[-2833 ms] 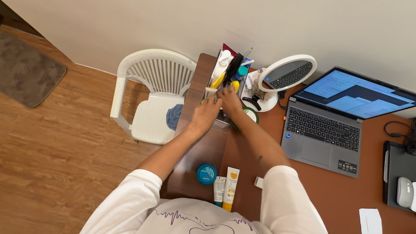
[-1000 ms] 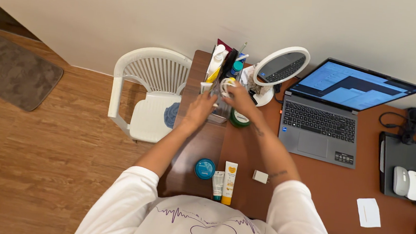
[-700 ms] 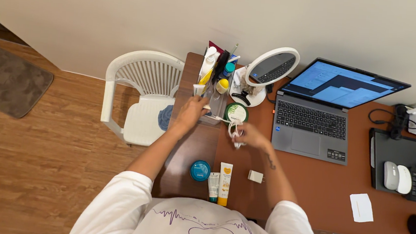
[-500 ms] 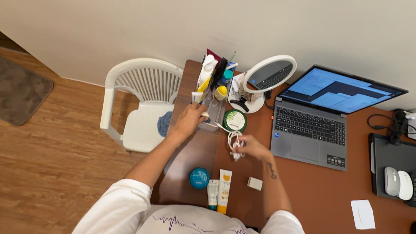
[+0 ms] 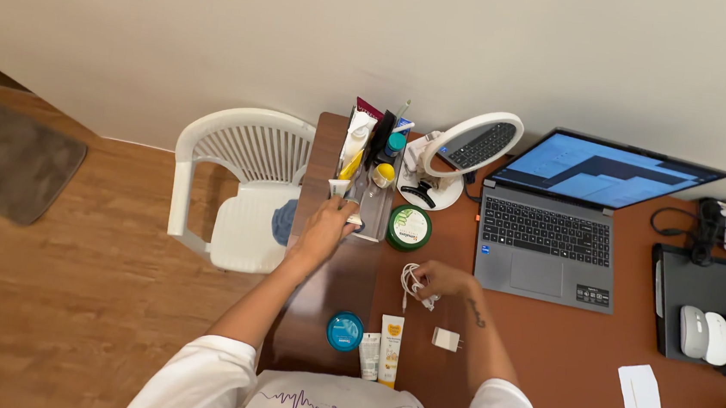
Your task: Organizing and tidying up various electronic items, cables, and personal care products on a desk.
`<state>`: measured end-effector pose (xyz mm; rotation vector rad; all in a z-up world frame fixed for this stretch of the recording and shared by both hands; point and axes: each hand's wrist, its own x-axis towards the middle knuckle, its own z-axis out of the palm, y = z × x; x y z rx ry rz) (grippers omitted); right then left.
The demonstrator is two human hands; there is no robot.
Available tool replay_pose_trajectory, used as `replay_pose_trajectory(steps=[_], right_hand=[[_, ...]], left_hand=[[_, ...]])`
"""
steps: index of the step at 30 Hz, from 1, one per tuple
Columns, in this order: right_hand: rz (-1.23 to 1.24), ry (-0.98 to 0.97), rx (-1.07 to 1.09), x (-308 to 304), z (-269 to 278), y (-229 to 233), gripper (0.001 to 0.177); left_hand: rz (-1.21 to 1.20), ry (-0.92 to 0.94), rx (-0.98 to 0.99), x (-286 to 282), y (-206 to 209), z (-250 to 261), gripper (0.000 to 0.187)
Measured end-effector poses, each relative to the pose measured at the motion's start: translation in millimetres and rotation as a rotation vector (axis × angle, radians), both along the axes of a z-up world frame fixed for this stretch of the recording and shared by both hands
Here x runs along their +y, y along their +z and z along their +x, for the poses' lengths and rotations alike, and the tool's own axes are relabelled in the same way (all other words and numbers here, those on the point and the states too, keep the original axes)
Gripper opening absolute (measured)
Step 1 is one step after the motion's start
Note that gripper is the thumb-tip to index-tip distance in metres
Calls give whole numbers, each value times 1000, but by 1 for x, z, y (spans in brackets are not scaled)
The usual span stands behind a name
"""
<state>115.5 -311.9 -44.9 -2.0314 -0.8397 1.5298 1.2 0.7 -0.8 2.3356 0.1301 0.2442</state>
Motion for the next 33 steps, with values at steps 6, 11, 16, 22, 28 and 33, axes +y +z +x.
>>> replay_pose_trajectory(steps=[6, 11, 16, 22, 28, 33], right_hand=[[-156, -58, -264, 25, 24, 8, 31], [208, -213, -670, 102, 51, 60, 37], [481, -356, -1015, 190, 105, 40, 44], [428, -460, -1100, 245, 151, 3, 43], [149, -381, -1227, 253, 163, 3, 23], [383, -500, -1182, 249, 174, 4, 15]], left_hand=[[55, -12, -18, 2, -2, 3, 34], [127, 9, -22, -4, -13, 10, 32], [214, 44, -58, -8, -24, 12, 29], [175, 32, -54, -3, -17, 7, 28], [107, 20, -54, -1, -12, 4, 37], [122, 32, -48, -4, -14, 5, 38]])
